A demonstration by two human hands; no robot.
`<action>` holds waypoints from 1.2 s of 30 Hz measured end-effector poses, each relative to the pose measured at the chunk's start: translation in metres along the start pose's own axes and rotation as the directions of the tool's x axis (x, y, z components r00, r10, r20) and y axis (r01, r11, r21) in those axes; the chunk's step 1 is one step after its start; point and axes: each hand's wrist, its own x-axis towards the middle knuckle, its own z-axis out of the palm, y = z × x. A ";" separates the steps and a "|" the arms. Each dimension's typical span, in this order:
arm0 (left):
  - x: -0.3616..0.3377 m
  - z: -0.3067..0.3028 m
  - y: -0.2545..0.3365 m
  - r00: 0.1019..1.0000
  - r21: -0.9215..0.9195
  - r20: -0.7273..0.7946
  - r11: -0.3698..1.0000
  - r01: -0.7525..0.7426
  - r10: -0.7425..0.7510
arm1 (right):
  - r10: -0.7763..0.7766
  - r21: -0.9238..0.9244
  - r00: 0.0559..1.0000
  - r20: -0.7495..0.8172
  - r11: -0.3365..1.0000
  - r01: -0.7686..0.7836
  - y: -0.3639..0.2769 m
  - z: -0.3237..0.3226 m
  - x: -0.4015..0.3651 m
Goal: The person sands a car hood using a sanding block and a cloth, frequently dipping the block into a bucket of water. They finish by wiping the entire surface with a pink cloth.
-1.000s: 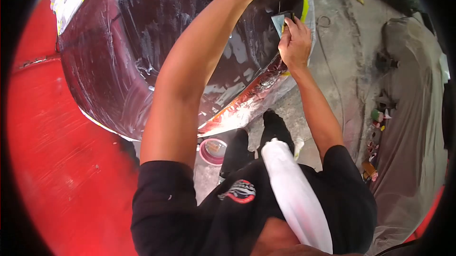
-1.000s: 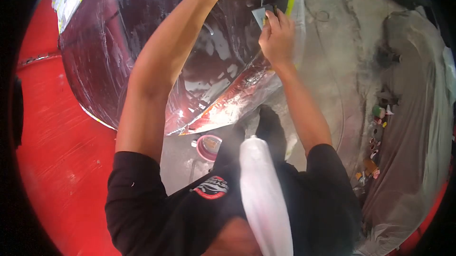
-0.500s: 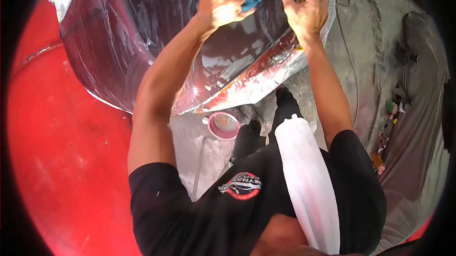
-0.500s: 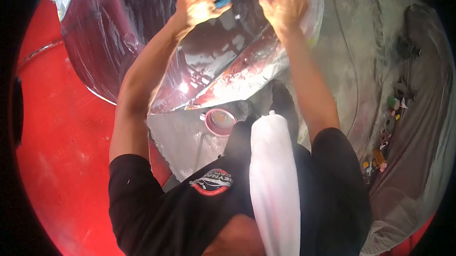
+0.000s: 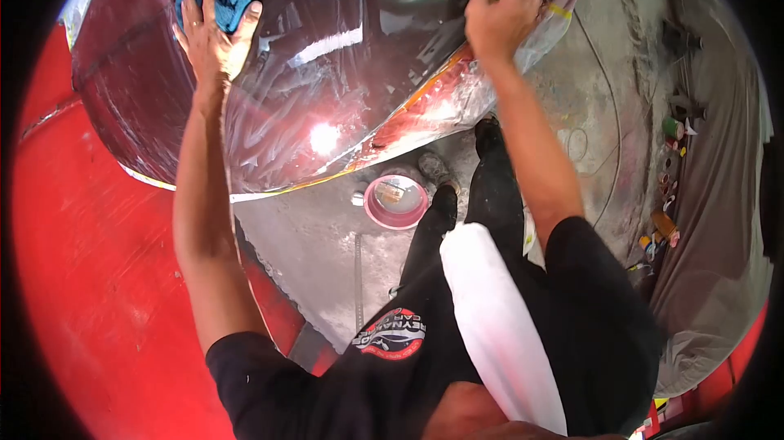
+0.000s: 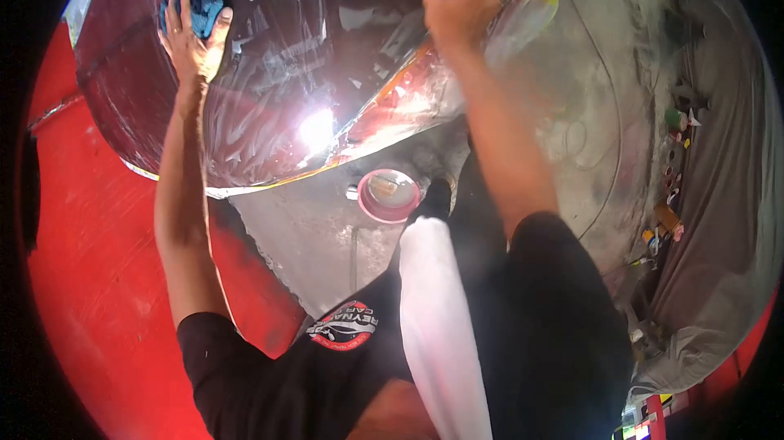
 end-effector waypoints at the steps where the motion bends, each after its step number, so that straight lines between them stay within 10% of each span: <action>1: 0.008 -0.002 -0.007 0.999 -0.014 0.020 0.999 -0.036 0.036 | -0.086 0.074 0.996 -0.020 0.993 0.088 0.001 0.007 -0.034; 9: 0.023 0.008 -0.017 0.999 0.029 -0.036 0.999 0.020 -0.019 | -0.219 0.451 0.968 0.123 0.881 0.142 -0.059 -0.015 -0.255; 18: 0.022 0.010 -0.018 0.997 0.025 0.001 0.996 0.080 -0.080 | -0.120 -0.051 0.978 -0.170 0.992 0.113 -0.017 0.027 0.019; 25: 0.024 0.006 -0.013 0.998 0.052 -0.027 0.997 0.062 -0.061 | -0.050 0.189 0.999 -0.017 0.981 0.052 -0.066 -0.001 -0.224; 29: 0.024 0.009 -0.018 0.999 0.057 -0.013 0.998 0.036 -0.035 | 0.085 0.007 0.988 -0.127 0.996 -0.084 -0.034 0.009 -0.118; 31: 0.021 0.006 -0.012 0.999 0.027 0.005 0.999 0.034 -0.034 | 0.337 0.211 0.923 -0.187 0.931 -0.297 0.011 0.061 -0.042; 32: 0.023 0.005 -0.011 0.999 0.026 -0.002 0.999 0.047 -0.047 | 0.181 0.042 0.972 -0.150 0.983 -0.177 -0.014 0.021 -0.027; 36: 0.022 0.008 -0.017 0.998 0.006 0.008 0.998 0.066 -0.066 | 0.261 0.168 0.965 -0.033 0.953 -0.252 -0.088 -0.013 -0.193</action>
